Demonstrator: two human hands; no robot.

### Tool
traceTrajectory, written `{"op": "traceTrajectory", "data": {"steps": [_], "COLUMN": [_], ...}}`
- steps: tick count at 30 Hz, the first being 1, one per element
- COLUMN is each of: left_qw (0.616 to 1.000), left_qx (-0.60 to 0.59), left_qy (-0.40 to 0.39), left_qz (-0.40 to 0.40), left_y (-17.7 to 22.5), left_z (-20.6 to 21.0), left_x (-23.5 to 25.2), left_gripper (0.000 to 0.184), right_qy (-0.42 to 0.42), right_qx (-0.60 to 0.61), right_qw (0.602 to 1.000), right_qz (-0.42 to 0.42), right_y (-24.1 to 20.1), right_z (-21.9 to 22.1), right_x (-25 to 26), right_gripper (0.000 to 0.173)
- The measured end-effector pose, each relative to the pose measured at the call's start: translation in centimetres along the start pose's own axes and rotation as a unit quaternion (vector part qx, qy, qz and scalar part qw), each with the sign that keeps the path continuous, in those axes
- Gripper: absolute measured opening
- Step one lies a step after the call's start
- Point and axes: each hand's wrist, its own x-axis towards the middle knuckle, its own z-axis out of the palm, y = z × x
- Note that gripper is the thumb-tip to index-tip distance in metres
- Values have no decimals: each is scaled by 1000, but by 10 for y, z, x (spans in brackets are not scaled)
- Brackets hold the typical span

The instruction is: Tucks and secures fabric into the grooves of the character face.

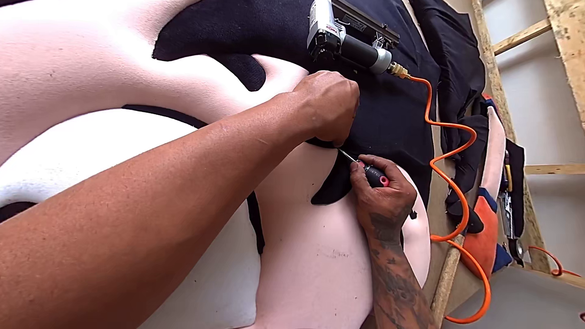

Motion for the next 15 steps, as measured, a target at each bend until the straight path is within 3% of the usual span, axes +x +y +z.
{"op": "traceTrajectory", "data": {"steps": [9,15], "left_qw": [1000,1000], "left_qx": [4,8], "left_qy": [4,23], "left_qz": [29,-1], "left_y": [-3,8], "left_z": [-1,7], "left_x": [-4,-9], "left_gripper": [16,18], "right_qy": [11,10], "right_qx": [-19,-34], "right_qw": [1000,999], "right_qz": [-2,-3], "right_y": [0,-1], "right_z": [2,2], "right_x": [0,0], "right_gripper": [16,15]}}
